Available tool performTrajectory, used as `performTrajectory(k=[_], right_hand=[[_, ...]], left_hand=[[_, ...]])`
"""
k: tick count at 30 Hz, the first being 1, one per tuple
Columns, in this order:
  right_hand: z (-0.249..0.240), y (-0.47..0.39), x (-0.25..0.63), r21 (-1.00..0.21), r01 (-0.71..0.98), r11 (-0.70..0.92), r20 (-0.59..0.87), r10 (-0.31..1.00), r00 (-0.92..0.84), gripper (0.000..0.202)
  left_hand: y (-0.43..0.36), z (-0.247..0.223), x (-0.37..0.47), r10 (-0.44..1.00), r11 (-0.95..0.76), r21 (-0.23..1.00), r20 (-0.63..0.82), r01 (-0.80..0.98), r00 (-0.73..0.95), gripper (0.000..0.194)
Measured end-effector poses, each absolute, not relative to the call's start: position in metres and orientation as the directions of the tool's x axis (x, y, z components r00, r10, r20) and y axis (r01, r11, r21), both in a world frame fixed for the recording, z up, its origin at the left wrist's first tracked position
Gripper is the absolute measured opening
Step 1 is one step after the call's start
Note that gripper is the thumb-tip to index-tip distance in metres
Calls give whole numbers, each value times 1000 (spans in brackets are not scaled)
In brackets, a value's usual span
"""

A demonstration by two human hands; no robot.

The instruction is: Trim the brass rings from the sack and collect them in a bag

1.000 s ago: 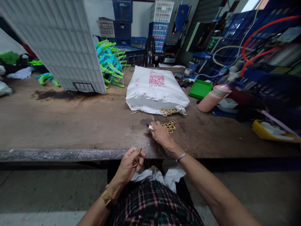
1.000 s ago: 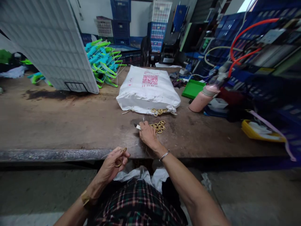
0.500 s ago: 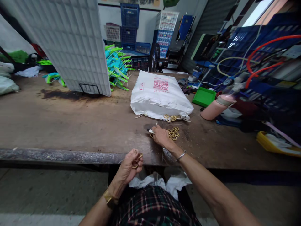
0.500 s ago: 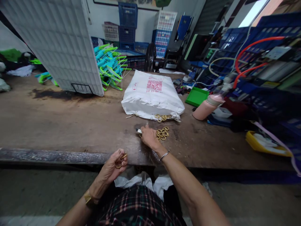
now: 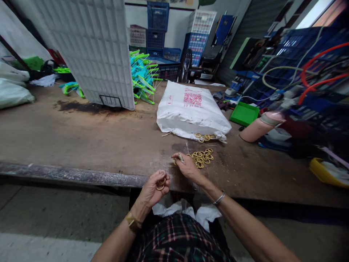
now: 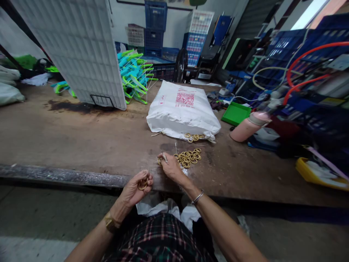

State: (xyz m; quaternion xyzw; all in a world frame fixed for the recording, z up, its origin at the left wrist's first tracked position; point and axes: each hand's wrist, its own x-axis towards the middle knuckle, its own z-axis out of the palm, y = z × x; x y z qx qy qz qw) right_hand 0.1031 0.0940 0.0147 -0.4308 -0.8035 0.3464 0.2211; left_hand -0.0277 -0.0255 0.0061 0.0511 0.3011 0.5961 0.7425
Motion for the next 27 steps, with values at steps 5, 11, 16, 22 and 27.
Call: performTrajectory(k=[5,11,16,22,27], right_hand=[[14,77,99,-890,398,225,38,904,-427,19],[28,53,96,-926,338,167,5,902,-433,17],[33,36,98,-939,294,182,15,871,-492,18],[37,24,108,-915,350,199,-34,828,-560,22],[40,16,115,-875,423,235,-29,848,-530,30]], left_hand=[[-25,7,-18,914,234,556,-405,-797,-15,29],[-26,8,-3,902,98,781,-331,-616,-277,45],[-31,7,-3,903,70,850,-277,-523,-329,36],[-44,21,-4,907,-41,981,-43,-189,-420,16],[-51,26,1,933,-90,994,61,-65,-356,9]])
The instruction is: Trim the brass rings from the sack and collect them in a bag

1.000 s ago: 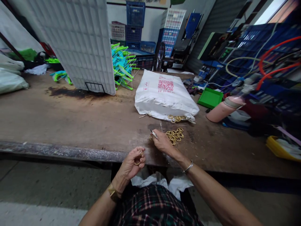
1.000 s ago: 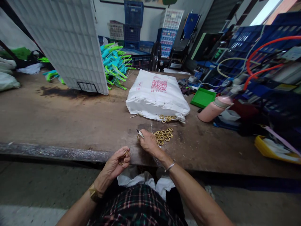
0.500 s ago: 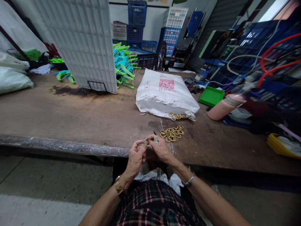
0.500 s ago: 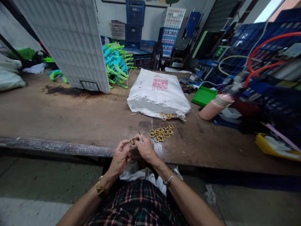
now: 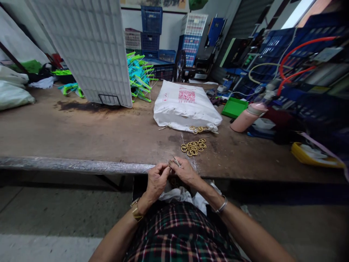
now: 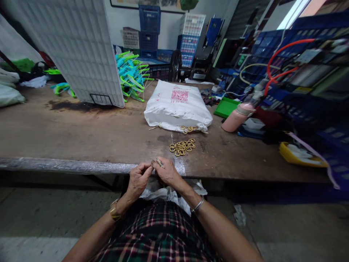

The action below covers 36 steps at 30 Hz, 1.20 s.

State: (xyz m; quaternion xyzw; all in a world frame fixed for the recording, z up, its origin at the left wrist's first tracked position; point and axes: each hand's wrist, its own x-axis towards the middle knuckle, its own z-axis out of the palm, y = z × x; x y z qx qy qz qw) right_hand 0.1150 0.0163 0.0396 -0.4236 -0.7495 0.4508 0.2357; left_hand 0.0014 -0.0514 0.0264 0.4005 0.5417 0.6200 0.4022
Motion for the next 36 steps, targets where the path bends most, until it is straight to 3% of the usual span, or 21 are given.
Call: performTrajectory(k=[4,8,13,17,21,24,29,36], right_hand=[[38,12,119,-875,434,215,-31,870,-492,30],[39,9,120,-875,437,206,-27,882,-470,29],[39,10,119,-913,376,158,-53,868,-493,26],[36,12,127,-860,451,237,-9,878,-479,26],[33,6,137,-647,587,487,53,797,-602,20],[31,2,141,-525,630,572,38,755,-654,21],[27,4,143,-448,682,578,-20,756,-654,26],[23,10,146,-441,716,541,-86,768,-634,27]], left_hand=[[-52,20,3,968,36,984,-79,-177,-240,22],[-54,17,3,964,229,895,-264,-383,-40,32],[-59,24,3,965,237,829,-262,-507,23,34],[-61,26,3,969,195,845,-243,-497,-33,35],[-60,23,6,971,166,893,-222,-418,-89,35],[-57,21,10,968,171,914,-225,-368,-109,37],[-52,17,18,967,161,934,-214,-318,-140,38],[-49,17,22,960,186,954,-228,-237,-164,36]])
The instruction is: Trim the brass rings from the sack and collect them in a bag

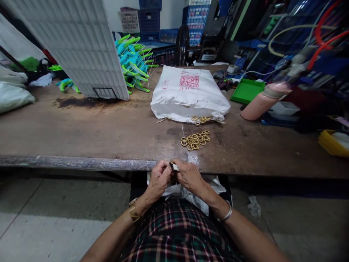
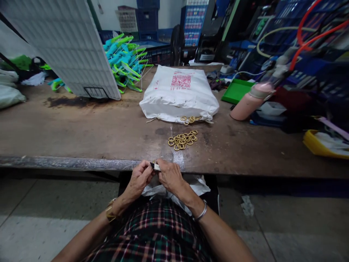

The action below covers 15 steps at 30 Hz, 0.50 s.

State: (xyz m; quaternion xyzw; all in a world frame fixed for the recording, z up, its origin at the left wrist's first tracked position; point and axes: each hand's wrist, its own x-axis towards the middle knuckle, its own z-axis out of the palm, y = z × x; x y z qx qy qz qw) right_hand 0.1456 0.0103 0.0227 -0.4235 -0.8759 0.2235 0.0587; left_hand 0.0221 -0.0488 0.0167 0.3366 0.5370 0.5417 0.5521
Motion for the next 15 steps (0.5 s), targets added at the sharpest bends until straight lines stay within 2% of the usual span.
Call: performTrajectory(k=[6,9,12,15], right_hand=[[21,15,146,-449,729,516,-153,760,-632,28],[21,19,147,-410,766,496,-194,773,-604,30],[21,28,152,-320,850,419,-206,845,-494,28],[19,42,160,-248,915,319,-131,925,-358,26]], left_hand=[[-43,12,20,971,172,962,-202,-213,-128,34],[-45,15,20,969,203,953,-228,-225,-94,35],[-51,28,24,970,232,947,-242,-221,-19,33],[-54,39,26,954,301,902,-282,-311,105,31]])
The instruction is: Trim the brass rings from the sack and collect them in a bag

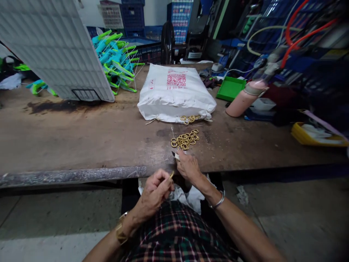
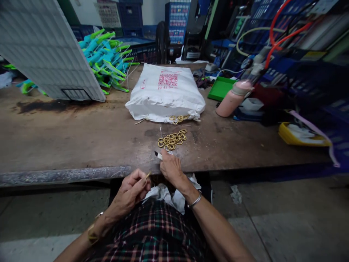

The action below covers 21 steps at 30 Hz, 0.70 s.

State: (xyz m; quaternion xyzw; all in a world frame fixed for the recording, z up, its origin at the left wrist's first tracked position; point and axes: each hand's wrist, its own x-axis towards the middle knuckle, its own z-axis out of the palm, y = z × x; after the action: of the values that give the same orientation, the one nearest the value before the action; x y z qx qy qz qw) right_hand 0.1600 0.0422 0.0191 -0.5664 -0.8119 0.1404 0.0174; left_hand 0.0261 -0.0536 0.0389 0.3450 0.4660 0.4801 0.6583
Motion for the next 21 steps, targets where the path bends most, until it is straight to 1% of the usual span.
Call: performTrajectory(k=[3,5,9,13,15,17,18,20,21], right_hand=[[15,54,168,-224,936,273,-32,957,-287,24],[11,59,171,-207,940,272,-1,961,-278,22],[4,64,170,-142,955,259,-14,965,-264,20],[3,65,165,-97,968,233,-19,972,-236,24],[3,66,165,-88,968,234,-17,971,-236,26],[2,67,166,-107,964,244,-17,969,-247,26],[1,68,168,-131,959,252,-14,967,-256,25],[1,68,170,-228,939,257,2,965,-264,23],[1,68,171,-311,915,257,12,964,-266,21]], left_hand=[[-49,38,25,933,357,823,-339,-442,122,32],[-44,33,23,927,363,788,-361,-498,104,30],[-41,28,19,913,374,691,-392,-619,115,21],[-40,24,16,869,441,539,-458,-718,190,26],[-40,21,15,852,447,470,-483,-761,202,22],[-38,17,14,838,444,428,-510,-787,195,21],[-37,16,14,833,444,426,-521,-788,188,22],[-34,14,14,837,437,461,-522,-772,161,22],[-33,14,14,843,432,488,-517,-759,147,22]])
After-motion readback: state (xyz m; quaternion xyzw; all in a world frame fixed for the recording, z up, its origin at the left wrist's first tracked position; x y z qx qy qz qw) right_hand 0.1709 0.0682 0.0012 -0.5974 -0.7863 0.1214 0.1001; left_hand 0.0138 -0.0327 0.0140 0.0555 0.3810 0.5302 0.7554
